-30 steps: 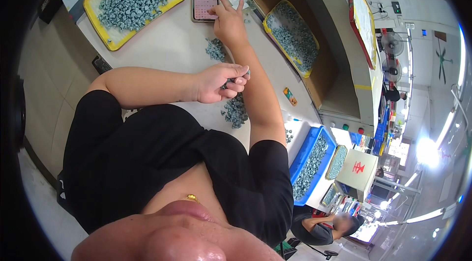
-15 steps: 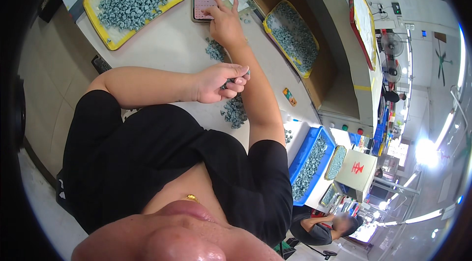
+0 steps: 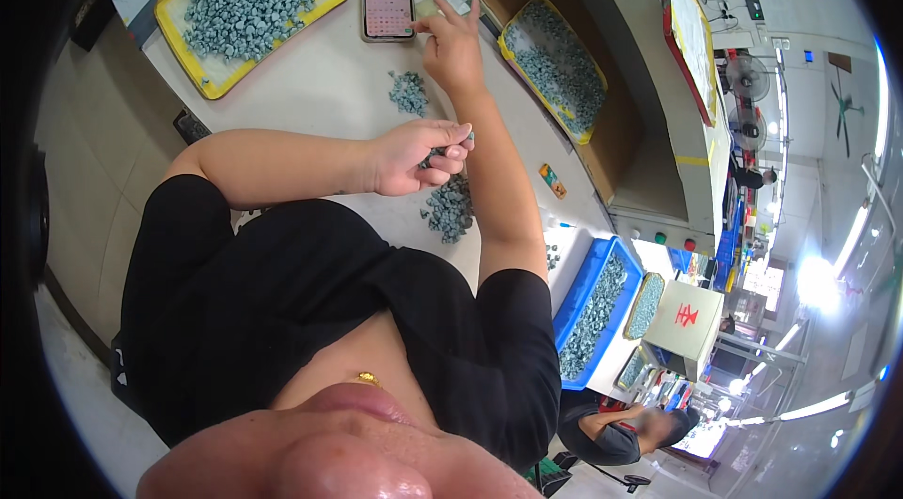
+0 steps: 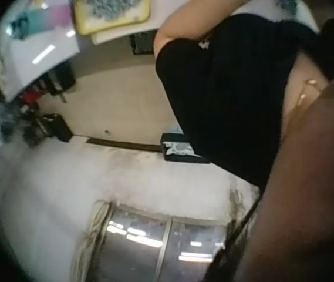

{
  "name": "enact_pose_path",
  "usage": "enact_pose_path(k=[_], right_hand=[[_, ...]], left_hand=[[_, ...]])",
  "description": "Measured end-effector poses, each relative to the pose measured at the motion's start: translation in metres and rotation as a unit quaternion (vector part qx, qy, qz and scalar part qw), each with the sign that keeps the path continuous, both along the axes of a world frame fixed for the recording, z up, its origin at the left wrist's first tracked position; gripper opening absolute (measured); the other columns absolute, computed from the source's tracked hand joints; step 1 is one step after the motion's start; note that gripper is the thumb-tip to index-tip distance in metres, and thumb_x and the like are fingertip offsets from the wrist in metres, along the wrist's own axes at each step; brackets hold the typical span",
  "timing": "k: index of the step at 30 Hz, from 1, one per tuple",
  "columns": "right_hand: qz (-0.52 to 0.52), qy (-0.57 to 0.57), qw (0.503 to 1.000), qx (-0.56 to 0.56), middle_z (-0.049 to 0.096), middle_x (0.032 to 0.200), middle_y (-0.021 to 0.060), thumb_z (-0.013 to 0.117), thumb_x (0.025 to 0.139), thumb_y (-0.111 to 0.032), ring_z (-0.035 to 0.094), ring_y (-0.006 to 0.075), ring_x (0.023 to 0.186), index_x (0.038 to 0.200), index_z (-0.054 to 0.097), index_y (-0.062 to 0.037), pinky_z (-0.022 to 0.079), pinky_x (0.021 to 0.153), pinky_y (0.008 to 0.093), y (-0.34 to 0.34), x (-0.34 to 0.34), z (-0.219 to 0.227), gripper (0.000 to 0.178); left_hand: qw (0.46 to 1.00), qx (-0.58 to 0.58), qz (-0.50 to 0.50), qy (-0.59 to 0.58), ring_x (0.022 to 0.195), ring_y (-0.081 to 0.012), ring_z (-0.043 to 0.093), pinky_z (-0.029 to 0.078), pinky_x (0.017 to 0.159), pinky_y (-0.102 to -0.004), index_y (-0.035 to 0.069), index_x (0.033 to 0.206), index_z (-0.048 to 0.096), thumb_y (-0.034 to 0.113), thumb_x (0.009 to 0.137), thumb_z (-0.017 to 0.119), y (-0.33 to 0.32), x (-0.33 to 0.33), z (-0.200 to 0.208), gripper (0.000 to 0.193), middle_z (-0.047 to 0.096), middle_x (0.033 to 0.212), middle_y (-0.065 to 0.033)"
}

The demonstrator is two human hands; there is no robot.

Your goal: Assembling small turquoise plastic components by applying glue and joining them together.

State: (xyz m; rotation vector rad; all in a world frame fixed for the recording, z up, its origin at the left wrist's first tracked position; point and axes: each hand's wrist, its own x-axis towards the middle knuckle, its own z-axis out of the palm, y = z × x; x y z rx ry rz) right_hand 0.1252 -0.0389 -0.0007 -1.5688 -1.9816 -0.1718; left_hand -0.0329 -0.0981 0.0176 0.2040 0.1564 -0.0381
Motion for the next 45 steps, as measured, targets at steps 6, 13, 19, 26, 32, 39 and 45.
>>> enact_pose_path(k=[6, 13, 19, 26, 32, 39, 45], right_hand=[[0.002, 0.002, 1.0, -0.03, 0.069, 0.09, 0.0045, 0.042, 0.071, 0.01, 0.052, 0.0311, 0.118, 0.084, 0.061, -0.0047, 0.016, 0.108, 0.0608, -0.002, -0.005, -0.004, 0.028], [0.016, 0.026, 0.998, -0.048, 0.06, 0.117, 0.0113, 0.05, 0.084, -0.004, 0.042, 0.0322, 0.127, 0.114, 0.051, -0.005, 0.012, 0.108, 0.0597, 0.024, -0.023, -0.003, 0.03], [0.059, -0.025, 0.995, -0.073, 0.058, 0.114, 0.0166, 0.052, 0.089, -0.021, 0.042, 0.0337, 0.124, 0.118, 0.047, -0.0018, 0.016, 0.106, 0.0609, 0.046, -0.047, -0.007, 0.035], [-0.067, -0.015, 0.994, -0.081, 0.063, 0.107, 0.0137, 0.051, 0.091, -0.023, 0.047, 0.0352, 0.12, 0.112, 0.051, -0.0035, 0.023, 0.108, 0.0515, 0.024, -0.029, 0.003, 0.028], [-0.196, 0.17, 0.964, 0.063, 0.064, 0.095, 0.0107, 0.062, 0.084, -0.008, 0.062, 0.0183, 0.083, 0.104, 0.058, 0.0009, 0.051, 0.069, 0.0295, -0.047, 0.001, 0.029, 0.022], [-0.296, 0.429, 0.848, -0.096, 0.059, 0.072, 0.0043, 0.055, 0.09, -0.01, 0.054, 0.0099, 0.067, 0.088, 0.06, 0.0052, 0.044, 0.062, 0.0243, -0.208, -0.04, 0.066, 0.016], [0.002, 0.51, 0.786, -0.35, 0.059, 0.076, 0.0047, 0.055, 0.093, -0.031, 0.053, 0.0102, 0.071, 0.084, 0.06, -0.001, 0.043, 0.065, 0.0255, -0.359, -0.081, 0.04, 0.032]], left_hand=[[1.0, 0.004, 0.003, 0.0, 0.055, -0.0053, 0.031, 0.023, 0.044, -0.0185, 0.003, 0.093, 0.046, 0.025, 0.096, 0.049, 0.0, 0.0, 0.002, 0.022, 0.041, 0.07, 0.0025], [1.0, -0.001, 0.011, -0.008, 0.055, -0.0054, 0.031, 0.022, 0.043, -0.0188, 0.004, 0.091, 0.048, 0.024, 0.096, 0.049, 0.002, -0.001, 0.005, 0.021, 0.041, 0.07, 0.0029], [0.999, -0.009, 0.018, -0.037, 0.055, -0.0053, 0.031, 0.022, 0.043, -0.0188, 0.004, 0.089, 0.048, 0.024, 0.097, 0.048, 0.002, -0.004, 0.008, 0.021, 0.04, 0.069, 0.0028], [0.999, -0.004, 0.008, -0.041, 0.055, -0.0052, 0.031, 0.022, 0.042, -0.0187, 0.004, 0.089, 0.048, 0.025, 0.097, 0.048, 0.002, -0.005, 0.01, 0.022, 0.04, 0.069, 0.0029], [0.999, -0.008, -0.005, -0.033, 0.054, -0.0052, 0.031, 0.022, 0.042, -0.0186, 0.004, 0.09, 0.047, 0.025, 0.096, 0.05, 0.0, -0.005, 0.017, 0.022, 0.04, 0.069, 0.0031], [0.999, -0.004, -0.006, -0.045, 0.055, -0.0048, 0.031, 0.021, 0.042, -0.0175, 0.004, 0.091, 0.046, 0.024, 0.096, 0.05, 0.002, 0.004, 0.014, 0.021, 0.04, 0.069, 0.0031], [0.999, 0.002, 0.014, -0.03, 0.056, -0.0051, 0.031, 0.021, 0.041, -0.0174, 0.004, 0.092, 0.044, 0.024, 0.096, 0.051, 0.009, 0.004, 0.001, 0.021, 0.04, 0.07, 0.0027]])
